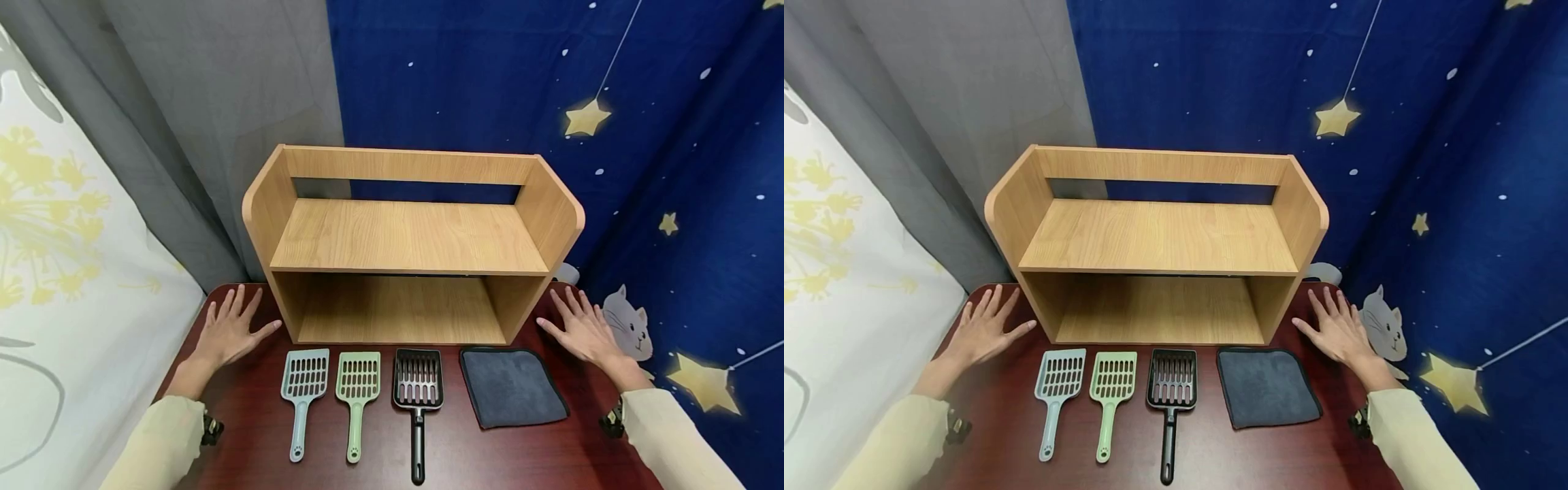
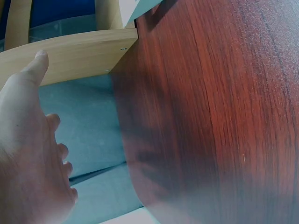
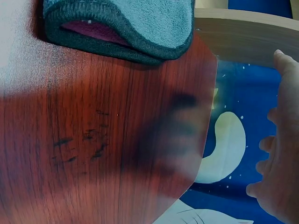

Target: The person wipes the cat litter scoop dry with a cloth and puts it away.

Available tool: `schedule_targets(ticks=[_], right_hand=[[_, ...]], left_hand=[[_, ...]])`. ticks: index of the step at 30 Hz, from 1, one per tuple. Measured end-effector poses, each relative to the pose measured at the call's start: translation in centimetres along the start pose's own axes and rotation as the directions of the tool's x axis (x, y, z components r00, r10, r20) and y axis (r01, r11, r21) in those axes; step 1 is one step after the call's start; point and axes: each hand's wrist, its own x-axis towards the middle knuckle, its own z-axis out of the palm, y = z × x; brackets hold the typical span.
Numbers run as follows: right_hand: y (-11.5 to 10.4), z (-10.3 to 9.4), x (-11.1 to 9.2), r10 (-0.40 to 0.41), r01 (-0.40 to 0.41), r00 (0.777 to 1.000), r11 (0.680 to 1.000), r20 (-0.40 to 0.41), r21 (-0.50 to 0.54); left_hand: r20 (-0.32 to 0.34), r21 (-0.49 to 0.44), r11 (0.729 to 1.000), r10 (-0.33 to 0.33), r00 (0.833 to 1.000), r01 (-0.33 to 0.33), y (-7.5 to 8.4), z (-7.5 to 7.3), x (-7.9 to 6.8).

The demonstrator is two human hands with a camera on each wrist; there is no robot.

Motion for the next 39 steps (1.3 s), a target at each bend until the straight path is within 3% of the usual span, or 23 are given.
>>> schedule_targets(ticks=[9, 21, 33, 39], right_hand=[[-0.1, 0.0, -0.3, 0.005, -0.005, 1.0, 1.0, -0.003, -0.006], [-0.3, 0.3, -0.7, -0.012, 0.012, 1.0, 1.0, -0.015, 0.006], [-1.1, 1.7, -1.9, -0.036, 0.036, 0.999, 0.999, 0.0, 0.039], [-1.4, 2.4, -2.5, -0.031, 0.03, 0.999, 0.998, 0.015, 0.05]], left_hand=[[0.005, 0.007, 1.0, 0.007, 1.0, -0.007, 0.1, 0.4, 0.1], [-0.013, 0.006, 1.0, 0.006, 1.0, -0.006, 0.3, 0.4, -1.0], [-0.029, -0.03, 0.999, 0.016, 0.999, -0.017, 0.7, 1.9, -3.4], [-0.059, -0.055, 0.998, 0.027, 0.998, -0.03, 1.7, 2.5, -5.0]])
